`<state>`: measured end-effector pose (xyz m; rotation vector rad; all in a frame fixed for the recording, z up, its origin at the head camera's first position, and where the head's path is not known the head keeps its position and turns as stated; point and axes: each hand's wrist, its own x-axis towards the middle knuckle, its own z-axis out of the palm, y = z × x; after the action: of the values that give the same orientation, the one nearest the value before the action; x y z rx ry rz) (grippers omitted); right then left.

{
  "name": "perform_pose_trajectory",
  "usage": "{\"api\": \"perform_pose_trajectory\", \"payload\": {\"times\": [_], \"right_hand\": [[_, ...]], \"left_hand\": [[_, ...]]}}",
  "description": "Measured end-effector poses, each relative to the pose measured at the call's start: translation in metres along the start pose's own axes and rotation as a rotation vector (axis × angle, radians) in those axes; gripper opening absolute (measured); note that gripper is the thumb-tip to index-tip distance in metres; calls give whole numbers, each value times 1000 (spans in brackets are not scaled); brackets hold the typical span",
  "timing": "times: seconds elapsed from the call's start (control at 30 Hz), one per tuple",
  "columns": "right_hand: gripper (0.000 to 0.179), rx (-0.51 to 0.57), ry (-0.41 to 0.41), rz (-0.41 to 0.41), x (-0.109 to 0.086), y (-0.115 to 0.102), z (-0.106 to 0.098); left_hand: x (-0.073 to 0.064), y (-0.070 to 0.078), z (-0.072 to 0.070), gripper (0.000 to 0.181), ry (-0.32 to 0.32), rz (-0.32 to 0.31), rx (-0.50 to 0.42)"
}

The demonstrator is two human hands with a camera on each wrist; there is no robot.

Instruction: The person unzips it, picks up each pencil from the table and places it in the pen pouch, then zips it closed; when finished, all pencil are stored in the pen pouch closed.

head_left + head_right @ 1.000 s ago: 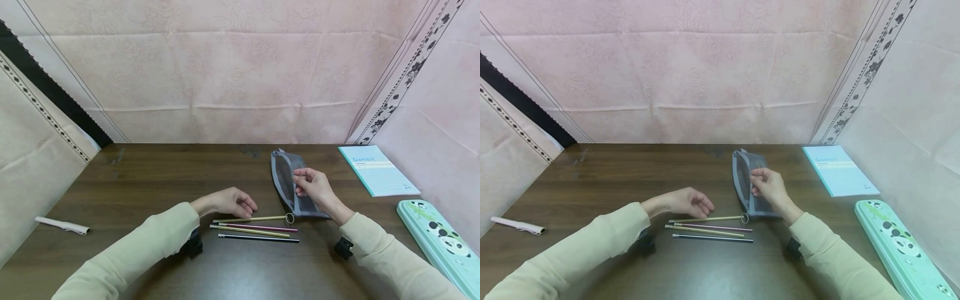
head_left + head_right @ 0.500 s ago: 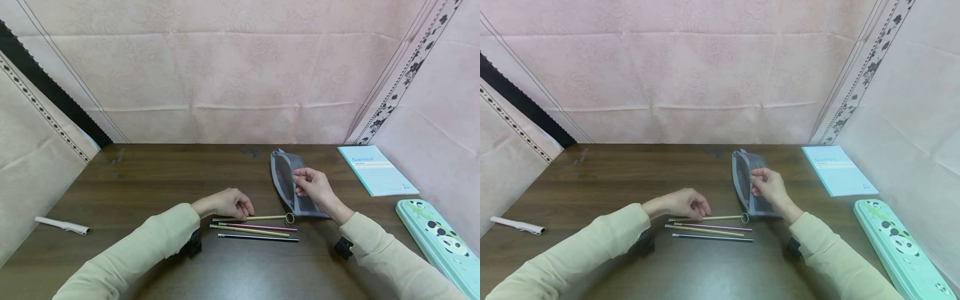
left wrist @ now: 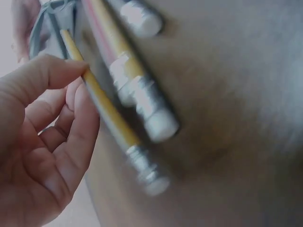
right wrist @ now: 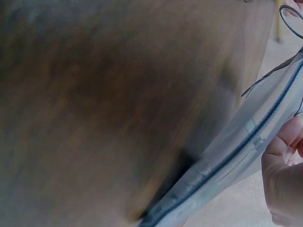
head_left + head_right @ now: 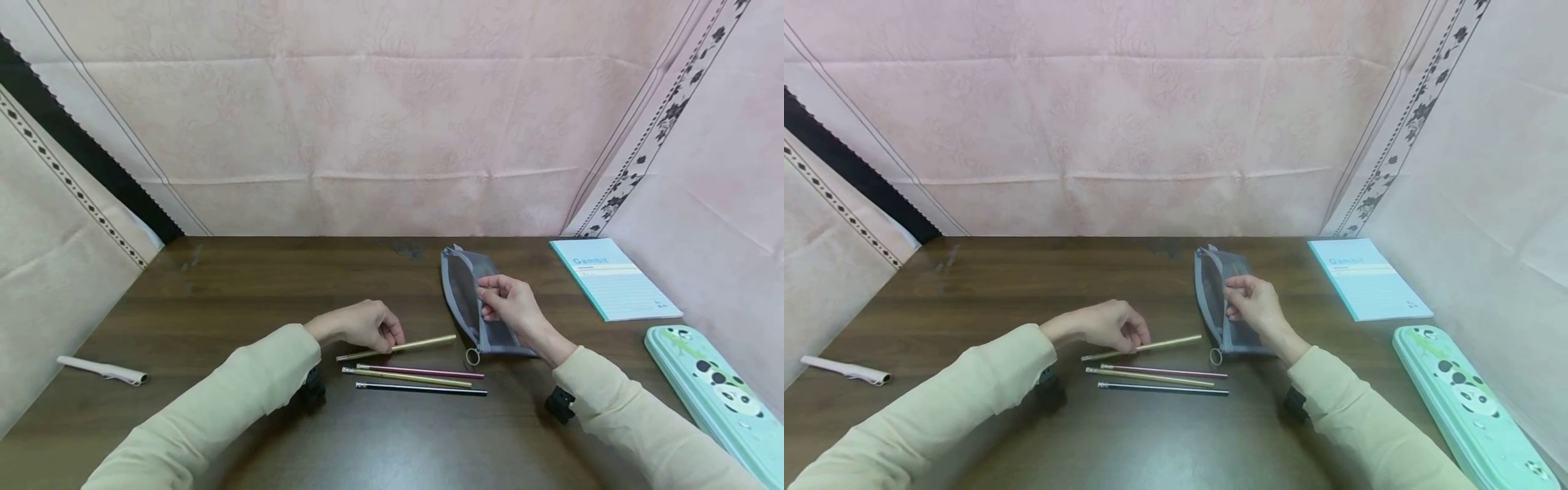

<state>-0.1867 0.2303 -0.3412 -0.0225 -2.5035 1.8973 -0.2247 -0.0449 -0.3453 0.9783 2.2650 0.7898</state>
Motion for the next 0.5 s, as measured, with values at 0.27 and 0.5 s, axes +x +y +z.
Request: {"api": "perform_pose_trajectory", "payload": {"times": [0.27,0.5], "right_hand": [[31,6,3,2,2,1,1],[31,7,-6,-10,2,2,4]], "left_hand": [[11,-1,-11,18,20,-119,-314],[47,12,2,30,100,-183,-716]]}}
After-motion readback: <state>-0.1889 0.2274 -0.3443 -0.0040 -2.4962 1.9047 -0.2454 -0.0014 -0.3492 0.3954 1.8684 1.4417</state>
